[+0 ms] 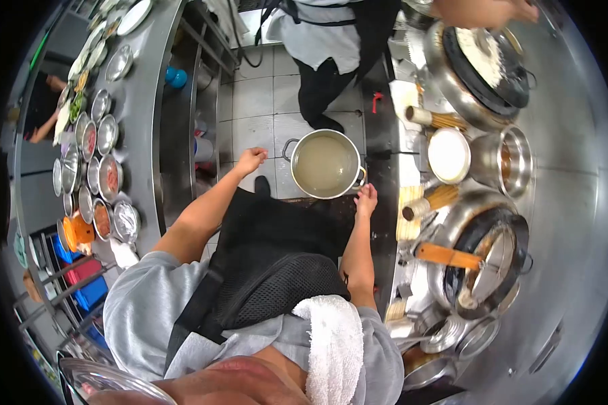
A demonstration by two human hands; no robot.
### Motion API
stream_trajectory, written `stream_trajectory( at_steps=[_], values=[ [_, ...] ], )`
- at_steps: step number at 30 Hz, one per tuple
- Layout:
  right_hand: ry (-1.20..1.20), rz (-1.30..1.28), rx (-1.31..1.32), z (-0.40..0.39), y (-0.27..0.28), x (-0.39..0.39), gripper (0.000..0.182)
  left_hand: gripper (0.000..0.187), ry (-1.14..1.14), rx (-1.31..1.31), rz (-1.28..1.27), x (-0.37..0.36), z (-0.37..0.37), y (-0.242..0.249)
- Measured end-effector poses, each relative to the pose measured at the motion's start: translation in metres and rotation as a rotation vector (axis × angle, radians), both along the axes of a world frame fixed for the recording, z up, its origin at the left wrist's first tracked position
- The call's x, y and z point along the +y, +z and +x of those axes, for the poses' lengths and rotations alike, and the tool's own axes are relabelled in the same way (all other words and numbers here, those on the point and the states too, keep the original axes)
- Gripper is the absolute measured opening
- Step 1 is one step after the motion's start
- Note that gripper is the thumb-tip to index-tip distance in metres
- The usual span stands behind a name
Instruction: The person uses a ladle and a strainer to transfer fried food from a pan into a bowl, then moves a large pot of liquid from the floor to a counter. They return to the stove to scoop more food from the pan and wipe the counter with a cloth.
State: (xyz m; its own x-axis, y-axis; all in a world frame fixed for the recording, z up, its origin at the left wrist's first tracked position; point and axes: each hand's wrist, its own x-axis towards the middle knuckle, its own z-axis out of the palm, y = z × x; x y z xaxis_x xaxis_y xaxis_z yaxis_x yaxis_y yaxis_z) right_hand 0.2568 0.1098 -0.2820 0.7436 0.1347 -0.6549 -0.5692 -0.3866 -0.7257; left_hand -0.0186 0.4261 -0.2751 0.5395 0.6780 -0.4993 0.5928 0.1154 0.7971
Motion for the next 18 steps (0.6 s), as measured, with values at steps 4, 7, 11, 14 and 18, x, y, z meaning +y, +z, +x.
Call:
stream_trajectory(
  at_steps=[4,7,11,14,18],
  values=[
    [0.129,-0.045,0.056,0.031,-0.048,-0.001,0.046,0.025,0.219,-0.248,-0.077,-0.013,0.043,-0.167],
    [0.198,0.146,0.102,0.03,-0.039,0.022,0.058,0.042,0.169,-0.108,0.087,-0.029,0.088,-0.166],
    [0.085,0.068,0.177,0.048,-0.075,0.014,0.073,0.054,0.41,-0.173,-0.325,-0.031,0.104,-0.112],
    [0.19,0.135,0.248,0.055,-0.074,0.012,0.072,0.053,0.438,-0.198,-0.224,-0.036,0.101,-0.115],
    [0.149,0.12,0.278,0.051,-0.062,0.028,0.077,0.057,0.415,-0.195,-0.198,-0.027,0.089,-0.095]
  ],
)
